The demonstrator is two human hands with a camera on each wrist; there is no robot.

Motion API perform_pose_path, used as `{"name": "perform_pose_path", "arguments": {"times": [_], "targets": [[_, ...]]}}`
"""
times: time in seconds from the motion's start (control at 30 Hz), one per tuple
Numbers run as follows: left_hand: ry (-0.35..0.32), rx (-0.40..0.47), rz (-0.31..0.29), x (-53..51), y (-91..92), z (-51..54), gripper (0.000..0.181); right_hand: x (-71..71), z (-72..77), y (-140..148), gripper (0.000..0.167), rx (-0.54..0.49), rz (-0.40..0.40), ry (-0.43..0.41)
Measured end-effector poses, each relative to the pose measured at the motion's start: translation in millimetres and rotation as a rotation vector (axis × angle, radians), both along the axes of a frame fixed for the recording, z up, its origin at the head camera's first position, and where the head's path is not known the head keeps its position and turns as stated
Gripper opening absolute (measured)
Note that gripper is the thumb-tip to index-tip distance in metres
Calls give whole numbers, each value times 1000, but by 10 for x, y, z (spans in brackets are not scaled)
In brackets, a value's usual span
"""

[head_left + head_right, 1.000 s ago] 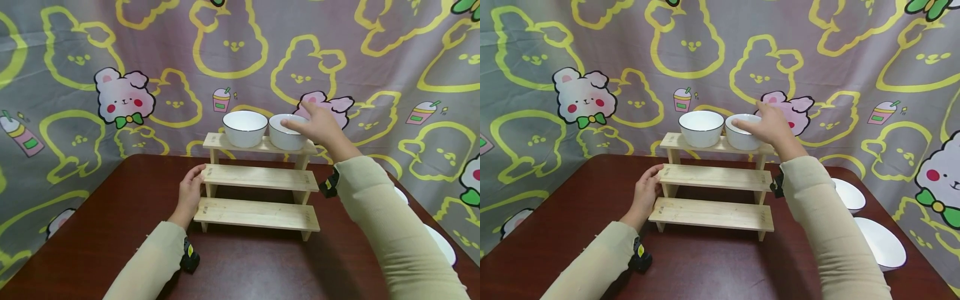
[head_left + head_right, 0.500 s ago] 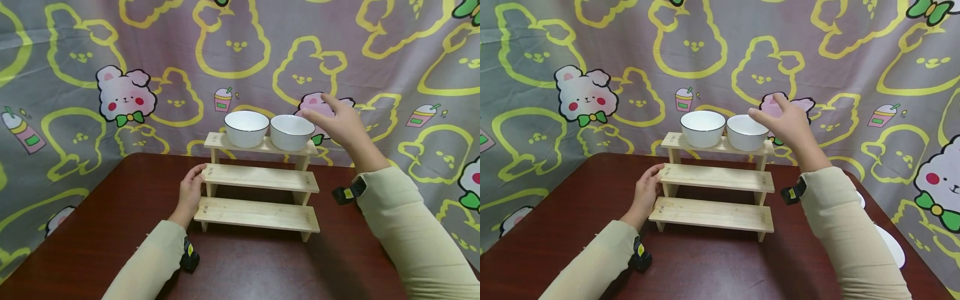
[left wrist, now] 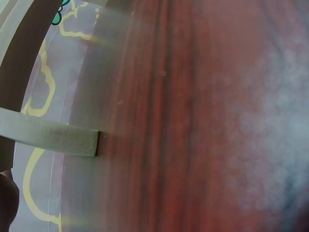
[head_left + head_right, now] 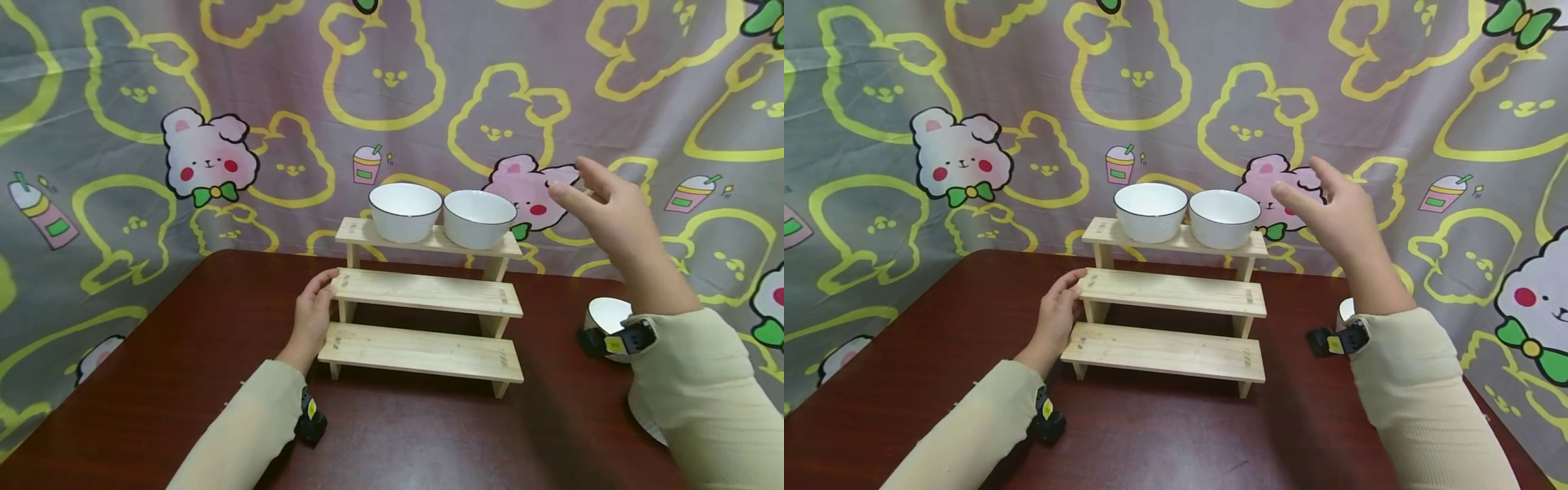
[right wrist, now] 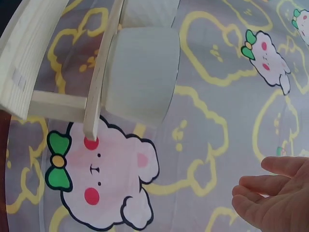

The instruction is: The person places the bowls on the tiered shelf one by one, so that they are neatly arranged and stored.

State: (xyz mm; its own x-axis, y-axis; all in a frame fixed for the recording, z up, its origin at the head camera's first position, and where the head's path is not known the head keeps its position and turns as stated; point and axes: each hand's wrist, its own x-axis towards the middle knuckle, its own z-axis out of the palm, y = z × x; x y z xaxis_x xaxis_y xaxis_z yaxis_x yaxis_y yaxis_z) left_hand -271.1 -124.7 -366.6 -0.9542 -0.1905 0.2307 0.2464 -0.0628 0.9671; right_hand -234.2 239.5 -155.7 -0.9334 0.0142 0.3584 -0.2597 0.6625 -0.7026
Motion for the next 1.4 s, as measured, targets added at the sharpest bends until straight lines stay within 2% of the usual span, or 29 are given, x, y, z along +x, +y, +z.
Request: {"name": "perform_pose_path", "arguments": {"times": [0.27,0.5,0.77,0.9,1.17,1.27,1.4], "targets": [[-4,0,12,6,-6,-10,35,139,-81,246,64,-8,-36,-5],[-1,-2,12,4,2,-8,34,246,-255,469,64,-29,-71,20],[16,13,10,19,8,-12,35,463,-518,659,65,-55,-143,73],[33,6,17,14,-5,-2,36,574,-706,758,64,-49,-183,116],[35,5,33,18,13,-14,35,610,-1107,1057,61,-74,-185,213],[28,14,26,2,9,-17,35,699,-1185,1091,63,-112,-166,192],[28,8,29,-2,1,-15,35,832,-1236,1067,66,-122,-209,136]]}}
